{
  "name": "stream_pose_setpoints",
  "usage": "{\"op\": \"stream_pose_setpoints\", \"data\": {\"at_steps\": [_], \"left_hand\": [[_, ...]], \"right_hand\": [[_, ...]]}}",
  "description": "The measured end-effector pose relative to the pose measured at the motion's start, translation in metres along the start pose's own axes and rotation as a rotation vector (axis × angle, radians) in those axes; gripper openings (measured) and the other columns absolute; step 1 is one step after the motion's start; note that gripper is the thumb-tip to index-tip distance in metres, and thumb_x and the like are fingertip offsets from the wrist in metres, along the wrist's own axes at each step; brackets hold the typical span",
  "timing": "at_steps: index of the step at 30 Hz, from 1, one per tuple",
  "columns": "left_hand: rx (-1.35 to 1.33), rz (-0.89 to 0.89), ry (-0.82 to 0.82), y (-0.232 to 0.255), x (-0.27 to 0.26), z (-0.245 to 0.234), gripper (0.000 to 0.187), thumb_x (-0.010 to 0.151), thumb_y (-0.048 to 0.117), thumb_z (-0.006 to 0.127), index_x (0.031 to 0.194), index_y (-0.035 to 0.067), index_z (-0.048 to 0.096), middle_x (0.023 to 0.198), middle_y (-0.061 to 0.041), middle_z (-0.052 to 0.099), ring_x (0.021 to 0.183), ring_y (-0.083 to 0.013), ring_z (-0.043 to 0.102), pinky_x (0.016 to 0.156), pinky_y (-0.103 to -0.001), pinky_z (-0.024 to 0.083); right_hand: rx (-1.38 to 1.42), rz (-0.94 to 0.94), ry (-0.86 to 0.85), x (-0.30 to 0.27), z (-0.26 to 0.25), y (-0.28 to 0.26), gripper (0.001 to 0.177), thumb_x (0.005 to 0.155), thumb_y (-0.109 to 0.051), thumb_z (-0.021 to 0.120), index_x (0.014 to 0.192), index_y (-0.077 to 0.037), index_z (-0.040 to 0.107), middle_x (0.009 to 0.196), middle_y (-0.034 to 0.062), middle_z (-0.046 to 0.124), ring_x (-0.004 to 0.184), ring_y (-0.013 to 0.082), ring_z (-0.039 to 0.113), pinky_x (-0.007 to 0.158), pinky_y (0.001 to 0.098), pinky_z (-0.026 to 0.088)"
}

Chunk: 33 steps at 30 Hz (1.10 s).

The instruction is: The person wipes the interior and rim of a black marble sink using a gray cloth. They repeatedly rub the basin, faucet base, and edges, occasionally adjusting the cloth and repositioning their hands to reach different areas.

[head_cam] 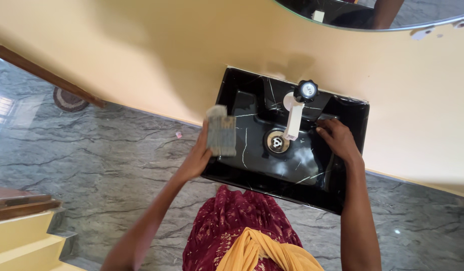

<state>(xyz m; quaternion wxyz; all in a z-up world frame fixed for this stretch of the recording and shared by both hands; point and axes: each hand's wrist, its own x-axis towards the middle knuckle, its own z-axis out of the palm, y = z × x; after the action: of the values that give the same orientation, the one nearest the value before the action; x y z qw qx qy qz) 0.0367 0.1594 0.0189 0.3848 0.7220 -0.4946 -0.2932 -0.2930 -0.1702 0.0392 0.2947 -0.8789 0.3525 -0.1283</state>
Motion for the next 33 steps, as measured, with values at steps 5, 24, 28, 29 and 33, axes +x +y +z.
{"op": "stream_pose_setpoints", "data": {"at_steps": [5,24,28,29,33], "left_hand": [[0.021,-0.017,-0.008,0.002,-0.026,-0.001,0.089,0.093,0.004,0.048,0.164,0.005,-0.005,0.171,-0.027,0.012,0.158,-0.0423,0.015,0.125,-0.048,0.019],[-0.383,0.089,0.098,-0.088,0.239,0.017,0.059,0.094,0.014,0.060,0.147,-0.005,0.045,0.140,-0.026,0.064,0.132,-0.0372,0.060,0.114,-0.040,0.043],[-0.431,0.124,0.050,-0.094,0.192,0.026,0.078,0.088,0.006,0.057,0.158,-0.004,0.024,0.157,-0.026,0.044,0.148,-0.0361,0.041,0.124,-0.040,0.028],[-0.426,0.144,0.044,-0.091,0.170,0.028,0.083,0.087,0.004,0.057,0.160,-0.003,0.018,0.161,-0.026,0.037,0.152,-0.0366,0.034,0.126,-0.040,0.024],[-0.434,0.004,-0.026,-0.056,0.045,0.021,0.087,0.091,0.005,0.053,0.164,0.002,0.007,0.170,-0.024,0.020,0.158,-0.0354,0.020,0.126,-0.043,0.018]], "right_hand": [[-0.001,0.069,-0.006,0.003,-0.003,-0.010,0.032,0.096,-0.024,0.068,0.120,-0.004,0.072,0.114,0.0147,0.072,0.095,0.0338,0.071,0.083,0.0419,0.056],[-0.095,0.034,-0.148,-0.075,0.091,-0.183,0.043,0.099,-0.041,0.057,0.128,-0.011,0.069,0.129,0.0110,0.066,0.120,0.0332,0.061,0.099,0.0453,0.051],[-0.091,0.080,-0.118,-0.075,0.089,-0.187,0.042,0.098,-0.040,0.059,0.126,-0.010,0.070,0.123,0.0106,0.069,0.115,0.0316,0.063,0.096,0.0458,0.052],[-0.113,0.065,-0.105,-0.074,0.091,-0.189,0.042,0.098,-0.040,0.059,0.125,-0.010,0.070,0.123,0.0107,0.068,0.114,0.0320,0.063,0.095,0.0462,0.052],[-0.139,0.151,-0.138,-0.076,0.094,-0.198,0.044,0.096,-0.043,0.059,0.125,-0.012,0.070,0.118,0.0057,0.070,0.111,0.0278,0.064,0.092,0.0444,0.054]]}}
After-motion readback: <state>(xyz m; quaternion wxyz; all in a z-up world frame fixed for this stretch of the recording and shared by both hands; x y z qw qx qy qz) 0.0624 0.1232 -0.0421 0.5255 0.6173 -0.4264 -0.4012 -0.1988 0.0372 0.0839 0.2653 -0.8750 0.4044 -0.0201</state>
